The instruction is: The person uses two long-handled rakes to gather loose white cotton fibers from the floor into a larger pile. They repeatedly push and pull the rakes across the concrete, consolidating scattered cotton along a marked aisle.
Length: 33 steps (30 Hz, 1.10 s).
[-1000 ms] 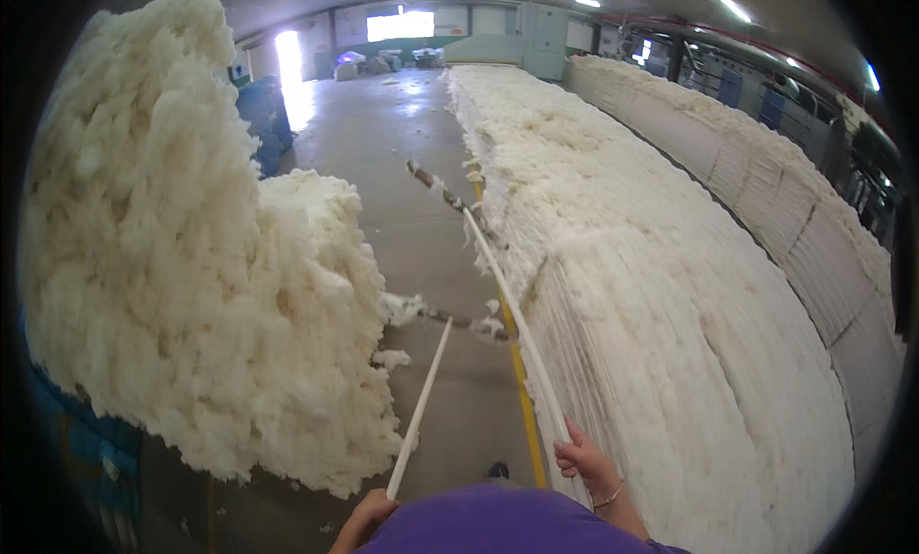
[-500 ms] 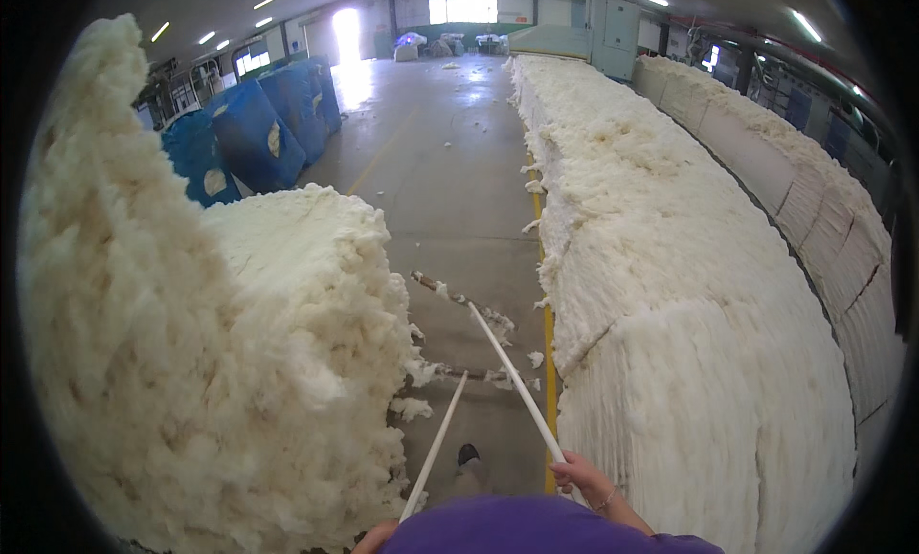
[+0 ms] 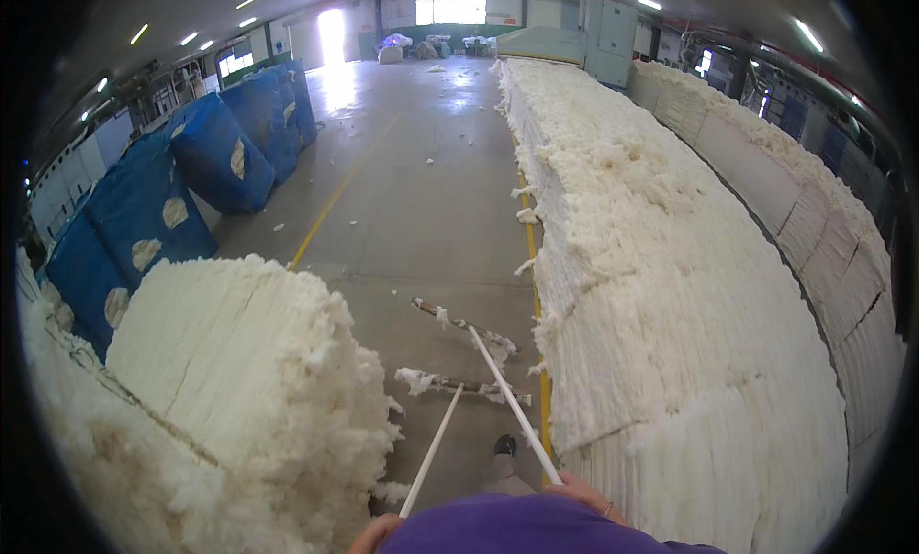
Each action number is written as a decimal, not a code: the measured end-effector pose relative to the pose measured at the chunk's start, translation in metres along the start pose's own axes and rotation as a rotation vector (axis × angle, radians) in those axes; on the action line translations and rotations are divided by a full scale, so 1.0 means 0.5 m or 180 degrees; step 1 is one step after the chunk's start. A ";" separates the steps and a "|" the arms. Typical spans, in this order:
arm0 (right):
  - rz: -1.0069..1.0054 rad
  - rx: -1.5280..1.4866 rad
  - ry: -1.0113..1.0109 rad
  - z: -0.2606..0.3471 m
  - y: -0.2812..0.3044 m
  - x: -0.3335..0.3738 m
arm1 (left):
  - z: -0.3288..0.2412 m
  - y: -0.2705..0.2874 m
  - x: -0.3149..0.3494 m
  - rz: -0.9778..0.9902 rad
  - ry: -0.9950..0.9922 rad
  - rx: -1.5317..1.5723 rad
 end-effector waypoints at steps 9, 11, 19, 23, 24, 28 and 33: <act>0.0362 -0.0216 -0.0350 0.360 0.188 -0.460 | -0.496 0.038 -0.295 -0.0429 0.0655 0.0102; 0.0380 -0.0231 -0.0322 0.444 0.198 -0.553 | -0.576 0.058 -0.353 -0.0515 0.0673 0.0193; 0.0658 0.0145 -0.0189 0.658 0.240 -1.038 | -0.862 0.221 -0.656 -0.0693 0.0659 0.0505; 0.0877 -0.0396 -0.0182 0.665 0.264 -1.357 | -1.047 0.348 -0.816 -0.0655 0.0656 0.0466; 0.0869 -0.0365 -0.0151 0.684 0.280 -1.422 | -1.096 0.376 -0.856 -0.0631 0.0657 0.0434; 0.0775 -0.0397 -0.0084 0.842 0.276 -1.567 | -1.277 0.481 -0.996 -0.0574 0.0641 0.0300; 0.0531 -0.0025 -0.0049 1.175 0.264 -1.729 | -1.503 0.601 -1.198 -0.0573 0.0619 0.0267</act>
Point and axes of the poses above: each hand's wrist, its own x-axis away from the middle knuckle, its own y-axis out of the back of the hand, z = x × y, the point moved 5 cm from there along -x, towards the middle knuckle, and after that the axes turned 15 degrees about -x, right-handed, at the moved point
